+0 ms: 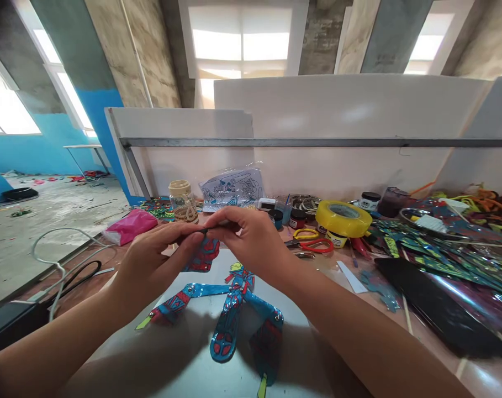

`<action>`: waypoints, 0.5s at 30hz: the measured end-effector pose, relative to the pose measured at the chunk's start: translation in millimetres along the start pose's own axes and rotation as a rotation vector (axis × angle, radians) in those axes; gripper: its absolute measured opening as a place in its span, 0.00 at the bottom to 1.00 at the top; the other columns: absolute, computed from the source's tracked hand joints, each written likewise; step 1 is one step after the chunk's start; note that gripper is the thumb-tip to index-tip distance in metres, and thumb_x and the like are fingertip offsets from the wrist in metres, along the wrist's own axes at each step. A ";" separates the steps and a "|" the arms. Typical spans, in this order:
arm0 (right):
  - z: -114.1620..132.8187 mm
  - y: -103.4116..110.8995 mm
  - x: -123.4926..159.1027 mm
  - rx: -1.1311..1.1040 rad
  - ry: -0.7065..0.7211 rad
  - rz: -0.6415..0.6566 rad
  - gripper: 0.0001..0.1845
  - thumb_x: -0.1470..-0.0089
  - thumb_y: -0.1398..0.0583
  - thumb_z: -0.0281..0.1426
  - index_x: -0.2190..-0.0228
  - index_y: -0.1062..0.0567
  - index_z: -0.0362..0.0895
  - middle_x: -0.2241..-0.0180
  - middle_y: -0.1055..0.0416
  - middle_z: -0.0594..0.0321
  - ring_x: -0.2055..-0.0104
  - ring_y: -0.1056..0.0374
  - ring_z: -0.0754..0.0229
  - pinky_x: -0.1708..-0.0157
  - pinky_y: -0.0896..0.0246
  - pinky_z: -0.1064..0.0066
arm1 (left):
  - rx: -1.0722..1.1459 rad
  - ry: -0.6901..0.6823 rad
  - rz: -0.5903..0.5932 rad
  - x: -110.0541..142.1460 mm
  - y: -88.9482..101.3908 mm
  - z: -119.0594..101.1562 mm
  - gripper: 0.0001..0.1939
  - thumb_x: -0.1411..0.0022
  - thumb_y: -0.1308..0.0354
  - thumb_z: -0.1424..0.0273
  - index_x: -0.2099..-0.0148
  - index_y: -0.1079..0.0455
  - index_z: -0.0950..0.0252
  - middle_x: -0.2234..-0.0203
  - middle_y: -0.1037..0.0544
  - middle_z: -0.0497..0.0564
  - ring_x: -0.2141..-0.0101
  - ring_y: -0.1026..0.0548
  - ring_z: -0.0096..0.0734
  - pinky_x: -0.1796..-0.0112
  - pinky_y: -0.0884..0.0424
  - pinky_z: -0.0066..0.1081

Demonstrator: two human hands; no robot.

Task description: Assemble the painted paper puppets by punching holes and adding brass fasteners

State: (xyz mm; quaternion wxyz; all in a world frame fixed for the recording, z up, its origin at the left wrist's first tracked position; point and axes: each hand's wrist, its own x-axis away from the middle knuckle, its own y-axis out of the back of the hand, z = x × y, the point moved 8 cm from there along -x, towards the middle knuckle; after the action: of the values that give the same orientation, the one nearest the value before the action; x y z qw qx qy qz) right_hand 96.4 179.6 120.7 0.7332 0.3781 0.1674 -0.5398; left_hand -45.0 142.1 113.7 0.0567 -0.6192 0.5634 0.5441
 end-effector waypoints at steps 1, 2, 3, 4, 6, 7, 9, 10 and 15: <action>2.7 2.7 0.0 0.027 0.004 -0.007 0.03 0.47 0.36 0.27 0.68 0.22 0.46 0.69 0.22 0.66 0.66 0.27 0.62 0.64 0.31 0.69 | 0.031 0.005 0.013 -0.6 1.0 -0.8 0.11 0.32 0.47 0.66 0.55 0.23 0.58 0.66 0.19 0.46 0.68 0.23 0.28 0.67 0.27 0.26; 6.0 7.2 -0.1 0.041 0.003 -0.020 0.03 0.47 0.35 0.27 0.68 0.21 0.46 0.70 0.22 0.66 0.66 0.27 0.63 0.64 0.31 0.69 | 0.064 0.012 0.022 -1.4 2.5 -1.5 0.12 0.31 0.48 0.65 0.55 0.23 0.58 0.67 0.19 0.47 0.68 0.23 0.28 0.68 0.27 0.25; 10.4 13.5 -0.5 0.043 0.002 -0.040 0.03 0.48 0.35 0.27 0.68 0.21 0.46 0.70 0.22 0.67 0.67 0.27 0.63 0.65 0.30 0.70 | 0.100 0.027 0.026 -2.5 4.5 -1.3 0.15 0.29 0.51 0.63 0.55 0.23 0.59 0.68 0.19 0.47 0.69 0.24 0.27 0.69 0.28 0.25; 16.0 21.9 -0.9 0.035 0.003 -0.070 0.03 0.48 0.34 0.27 0.68 0.21 0.46 0.70 0.23 0.67 0.68 0.27 0.63 0.65 0.30 0.70 | 0.130 0.052 0.028 -3.6 6.3 0.2 0.17 0.28 0.53 0.62 0.55 0.23 0.59 0.69 0.19 0.47 0.70 0.24 0.27 0.70 0.28 0.25; 32.0 43.6 -1.5 0.006 0.033 -0.159 0.05 0.50 0.33 0.26 0.68 0.21 0.46 0.71 0.23 0.69 0.68 0.27 0.64 0.66 0.30 0.71 | 0.150 0.122 0.047 -5.1 5.7 7.0 0.19 0.28 0.55 0.61 0.55 0.23 0.61 0.72 0.21 0.48 0.73 0.26 0.27 0.72 0.30 0.26; 41.6 55.5 -1.4 -0.001 0.060 -0.212 0.06 0.51 0.33 0.25 0.69 0.21 0.46 0.71 0.23 0.69 0.69 0.28 0.65 0.67 0.30 0.72 | 0.129 0.152 0.087 -5.0 1.1 11.2 0.18 0.29 0.54 0.62 0.54 0.24 0.61 0.72 0.21 0.48 0.73 0.26 0.27 0.72 0.30 0.27; 60.2 75.6 -1.3 -0.019 0.120 -0.297 0.07 0.51 0.33 0.22 0.70 0.21 0.46 0.70 0.23 0.70 0.68 0.28 0.67 0.66 0.30 0.74 | 0.048 0.111 0.257 -1.7 -19.4 14.6 0.13 0.31 0.49 0.66 0.53 0.24 0.61 0.67 0.20 0.49 0.70 0.25 0.29 0.69 0.29 0.28; 67.1 79.8 -2.8 -0.024 0.140 -0.292 0.08 0.50 0.34 0.21 0.69 0.21 0.46 0.70 0.23 0.70 0.67 0.28 0.68 0.65 0.30 0.75 | 0.011 0.026 0.381 2.9 -34.4 12.1 0.12 0.33 0.47 0.71 0.52 0.25 0.60 0.61 0.20 0.50 0.66 0.24 0.30 0.65 0.28 0.30; 52.2 52.9 -20.0 -0.047 0.008 0.012 0.07 0.51 0.34 0.21 0.70 0.21 0.45 0.71 0.23 0.70 0.67 0.27 0.66 0.66 0.31 0.74 | 0.058 -0.484 0.939 54.6 -92.5 -14.4 0.27 0.36 0.51 0.83 0.41 0.32 0.53 0.41 0.29 0.48 0.42 0.34 0.38 0.43 0.38 0.39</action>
State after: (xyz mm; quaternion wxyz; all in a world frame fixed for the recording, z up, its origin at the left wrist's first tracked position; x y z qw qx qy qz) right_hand 129.3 161.4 187.9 0.7446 0.3639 0.1808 -0.5296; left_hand 21.6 130.7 29.0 -0.0477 -0.1552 0.7656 0.6225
